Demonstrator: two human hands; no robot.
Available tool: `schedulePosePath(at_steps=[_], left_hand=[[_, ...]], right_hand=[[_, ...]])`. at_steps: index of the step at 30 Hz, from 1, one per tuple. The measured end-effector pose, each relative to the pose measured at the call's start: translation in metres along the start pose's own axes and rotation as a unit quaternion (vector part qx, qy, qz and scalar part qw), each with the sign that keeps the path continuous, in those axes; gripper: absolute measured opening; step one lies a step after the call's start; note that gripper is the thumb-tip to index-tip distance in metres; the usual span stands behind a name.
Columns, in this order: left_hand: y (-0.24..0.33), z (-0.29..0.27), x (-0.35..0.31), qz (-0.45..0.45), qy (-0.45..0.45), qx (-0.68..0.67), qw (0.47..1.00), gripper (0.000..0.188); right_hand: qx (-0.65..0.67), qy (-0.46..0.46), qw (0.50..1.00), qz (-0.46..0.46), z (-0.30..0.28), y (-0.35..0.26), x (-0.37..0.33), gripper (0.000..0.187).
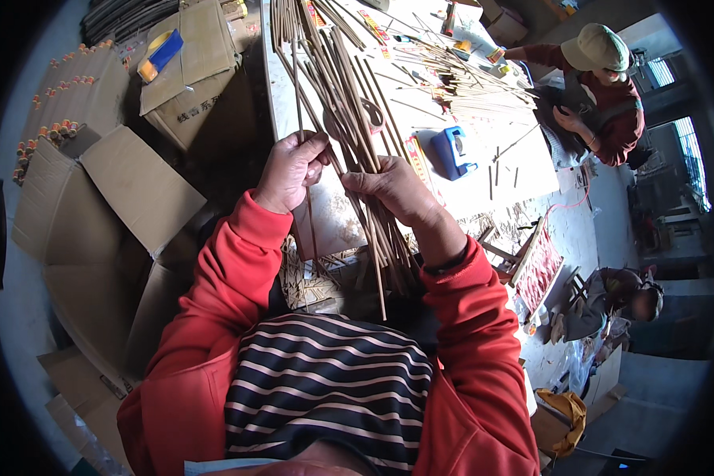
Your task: The person wraps a small paper label around a bundle of thin wooden sticks, then gathers more sticks from the table and aligns them into a larger bundle. They continue to adjust and hold the bundle while working at a cluttered table.
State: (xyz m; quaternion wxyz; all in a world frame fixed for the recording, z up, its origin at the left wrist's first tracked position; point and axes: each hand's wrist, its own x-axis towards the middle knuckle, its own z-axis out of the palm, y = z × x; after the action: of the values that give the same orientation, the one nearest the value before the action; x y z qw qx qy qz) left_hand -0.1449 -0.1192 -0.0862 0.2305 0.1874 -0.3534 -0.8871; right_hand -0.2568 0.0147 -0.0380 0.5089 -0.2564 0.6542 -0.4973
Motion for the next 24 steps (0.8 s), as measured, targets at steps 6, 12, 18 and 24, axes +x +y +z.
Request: schedulePosePath(at_steps=[6,12,18,24], left_hand=[[0.005,-0.001,-0.003,0.006,-0.011,-0.011,1.0,0.016],[-0.002,0.005,-0.01,-0.071,-0.098,0.083,0.989,0.015],[-0.006,0.003,-0.009,-0.04,-0.105,0.122,0.986,0.019],[-0.004,0.008,-0.01,-0.047,-0.115,0.086,0.988,0.017]], right_hand=[[0.032,-0.003,0.999,-0.014,-0.002,0.004,-0.005,0.013],[0.026,0.003,0.999,-0.018,-0.002,0.003,-0.001,0.012],[0.029,-0.017,0.999,0.011,-0.001,-0.006,-0.004,0.008],[0.069,-0.022,0.997,-0.021,-0.003,-0.004,-0.003,0.008]])
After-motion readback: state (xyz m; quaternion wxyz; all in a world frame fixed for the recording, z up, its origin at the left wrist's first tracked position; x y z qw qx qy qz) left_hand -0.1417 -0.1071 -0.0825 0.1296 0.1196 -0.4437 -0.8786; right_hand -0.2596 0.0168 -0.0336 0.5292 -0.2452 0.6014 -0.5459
